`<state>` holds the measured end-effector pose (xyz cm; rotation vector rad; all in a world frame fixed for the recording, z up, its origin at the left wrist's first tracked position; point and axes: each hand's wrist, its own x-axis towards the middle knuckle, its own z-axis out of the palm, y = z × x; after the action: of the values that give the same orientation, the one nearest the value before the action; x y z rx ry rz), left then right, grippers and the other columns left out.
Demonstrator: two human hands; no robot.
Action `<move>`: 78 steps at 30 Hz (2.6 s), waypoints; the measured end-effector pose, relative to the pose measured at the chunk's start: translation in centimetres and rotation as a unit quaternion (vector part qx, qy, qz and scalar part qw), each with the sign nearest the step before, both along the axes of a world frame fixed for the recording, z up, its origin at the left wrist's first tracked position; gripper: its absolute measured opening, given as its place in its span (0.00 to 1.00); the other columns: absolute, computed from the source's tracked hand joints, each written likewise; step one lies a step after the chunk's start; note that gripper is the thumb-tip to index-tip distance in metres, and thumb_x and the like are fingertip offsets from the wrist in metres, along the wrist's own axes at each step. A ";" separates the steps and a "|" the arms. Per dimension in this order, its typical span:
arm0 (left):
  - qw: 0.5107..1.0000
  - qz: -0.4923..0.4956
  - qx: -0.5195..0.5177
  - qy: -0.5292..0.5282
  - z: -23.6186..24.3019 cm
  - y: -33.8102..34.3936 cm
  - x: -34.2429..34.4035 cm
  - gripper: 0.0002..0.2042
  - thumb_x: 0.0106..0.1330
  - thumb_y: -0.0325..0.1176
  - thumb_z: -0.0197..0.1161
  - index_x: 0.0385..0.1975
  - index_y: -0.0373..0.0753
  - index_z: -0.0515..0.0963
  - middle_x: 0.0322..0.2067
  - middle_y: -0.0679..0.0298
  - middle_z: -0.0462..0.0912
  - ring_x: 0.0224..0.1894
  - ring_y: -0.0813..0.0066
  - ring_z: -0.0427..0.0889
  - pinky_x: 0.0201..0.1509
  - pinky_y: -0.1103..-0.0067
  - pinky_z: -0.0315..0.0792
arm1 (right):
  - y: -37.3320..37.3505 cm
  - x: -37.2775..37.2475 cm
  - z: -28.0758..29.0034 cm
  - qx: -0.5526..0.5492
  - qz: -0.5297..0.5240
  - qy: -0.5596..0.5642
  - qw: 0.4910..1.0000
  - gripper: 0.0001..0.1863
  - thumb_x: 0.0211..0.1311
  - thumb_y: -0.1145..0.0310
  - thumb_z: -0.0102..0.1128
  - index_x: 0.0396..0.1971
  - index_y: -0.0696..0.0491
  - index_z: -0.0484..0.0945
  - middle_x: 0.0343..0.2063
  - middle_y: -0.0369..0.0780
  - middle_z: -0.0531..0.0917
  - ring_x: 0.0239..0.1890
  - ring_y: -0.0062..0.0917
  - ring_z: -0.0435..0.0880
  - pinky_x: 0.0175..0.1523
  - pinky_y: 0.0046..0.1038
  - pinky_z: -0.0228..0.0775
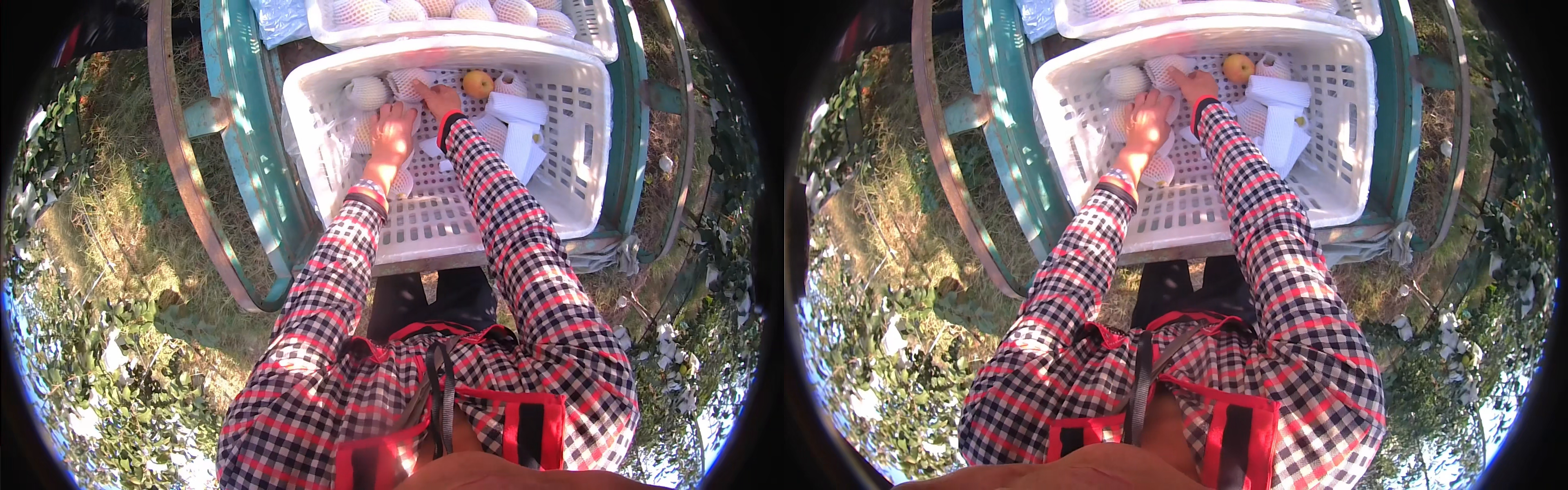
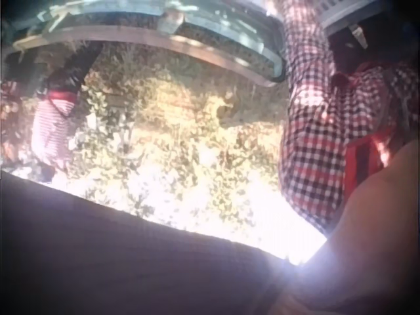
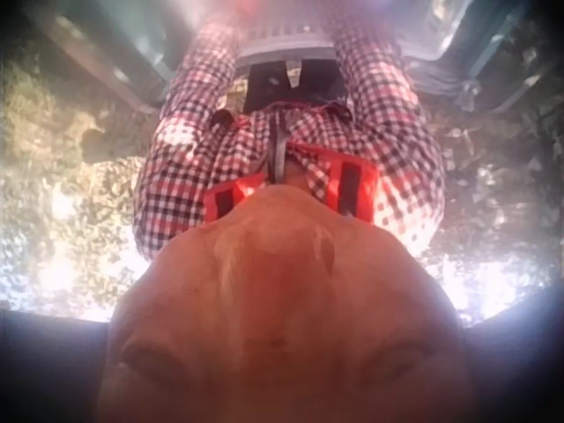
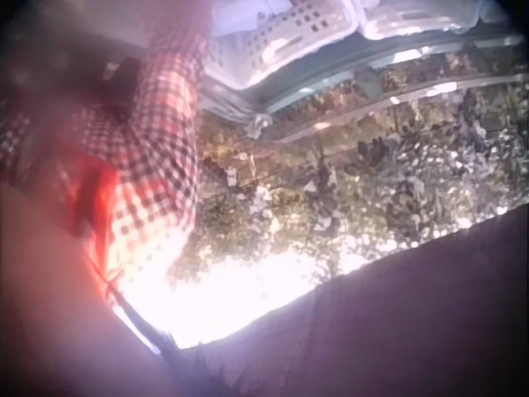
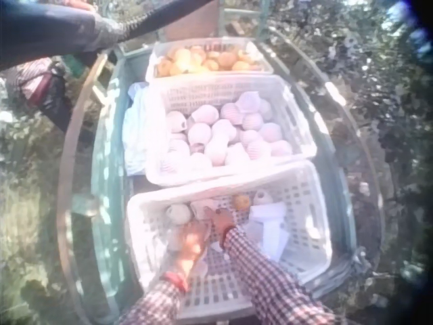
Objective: The person wraps individual apples in white foam netting and places them into a white plastic crate on a green cart. The person also retrieves additional netting from a sack and continues wrapping apples one at a time.
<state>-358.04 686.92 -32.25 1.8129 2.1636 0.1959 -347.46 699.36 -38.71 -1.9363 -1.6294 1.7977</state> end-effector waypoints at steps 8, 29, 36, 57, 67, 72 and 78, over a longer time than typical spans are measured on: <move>0.990 0.093 -0.095 -0.048 2.3 1.8 -0.1 0.21 0.51 0.33 0.67 0.48 0.47 0.78 0.53 0.59 0.74 0.57 0.58 0.71 0.58 0.64 0.69 | 1.5 -0.5 4.4 0.083 0.227 -0.162 0.957 0.43 0.49 0.30 0.59 0.43 0.60 0.81 0.45 0.54 0.81 0.49 0.45 0.81 0.56 0.40 0.71; 0.743 0.498 -0.123 -0.429 -1.7 -0.5 7.3 0.14 0.49 0.36 0.72 0.26 0.31 0.79 0.22 0.60 0.81 0.19 0.73 0.77 0.24 0.74 0.72 | 0.1 8.6 16.4 0.374 0.105 0.137 0.911 0.39 0.39 0.65 0.79 0.54 0.55 0.69 0.48 0.45 0.77 0.47 0.35 0.80 0.51 0.30 0.76; 0.808 0.368 0.134 -0.440 13.2 -3.2 5.1 0.12 0.51 0.32 0.71 0.28 0.30 0.79 0.24 0.64 0.83 0.24 0.76 0.79 0.30 0.79 0.72 | -3.1 10.6 28.3 0.456 0.121 0.207 0.857 0.42 0.37 0.63 0.81 0.56 0.52 0.70 0.49 0.44 0.76 0.50 0.35 0.78 0.50 0.31 0.76; 0.471 0.350 0.053 -0.808 27.4 -7.4 3.5 0.14 0.69 0.27 0.53 0.53 0.36 0.68 0.50 0.56 0.77 0.50 0.66 0.80 0.42 0.69 0.84 | -7.6 12.4 36.9 0.398 0.175 0.251 0.865 0.38 0.41 0.71 0.76 0.56 0.54 0.70 0.50 0.43 0.76 0.50 0.37 0.80 0.52 0.31 0.77; 0.690 0.233 0.047 -0.684 27.9 -8.5 5.0 0.30 0.56 0.32 0.71 0.58 0.36 0.66 0.47 0.60 0.78 0.47 0.69 0.80 0.45 0.74 0.76 | -9.5 10.0 35.6 0.439 0.363 0.234 0.788 0.37 0.45 0.70 0.73 0.59 0.55 0.69 0.50 0.47 0.76 0.47 0.42 0.78 0.52 0.35 0.74; 0.493 0.258 -0.071 -0.828 28.0 -10.9 4.1 0.32 0.58 0.37 0.70 0.61 0.39 0.63 0.49 0.60 0.77 0.46 0.70 0.81 0.39 0.75 0.80 | -8.5 14.0 31.4 0.026 0.012 0.400 0.916 0.25 0.68 0.65 0.54 0.62 0.58 0.67 0.55 0.42 0.76 0.52 0.26 0.77 0.57 0.28 0.72; 0.329 0.182 -0.186 -0.908 26.8 -15.4 6.9 0.35 0.59 0.44 0.70 0.63 0.44 0.61 0.53 0.61 0.74 0.48 0.70 0.79 0.41 0.72 0.81 | -17.4 17.2 26.5 -0.540 -0.135 0.515 0.652 0.34 0.64 0.48 0.56 0.64 0.54 0.64 0.60 0.40 0.74 0.60 0.31 0.73 0.65 0.39 0.63</move>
<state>-351.11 671.51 -5.49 -0.0431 0.4976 1.0251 -330.25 681.99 -12.25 -0.5866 0.1980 3.0324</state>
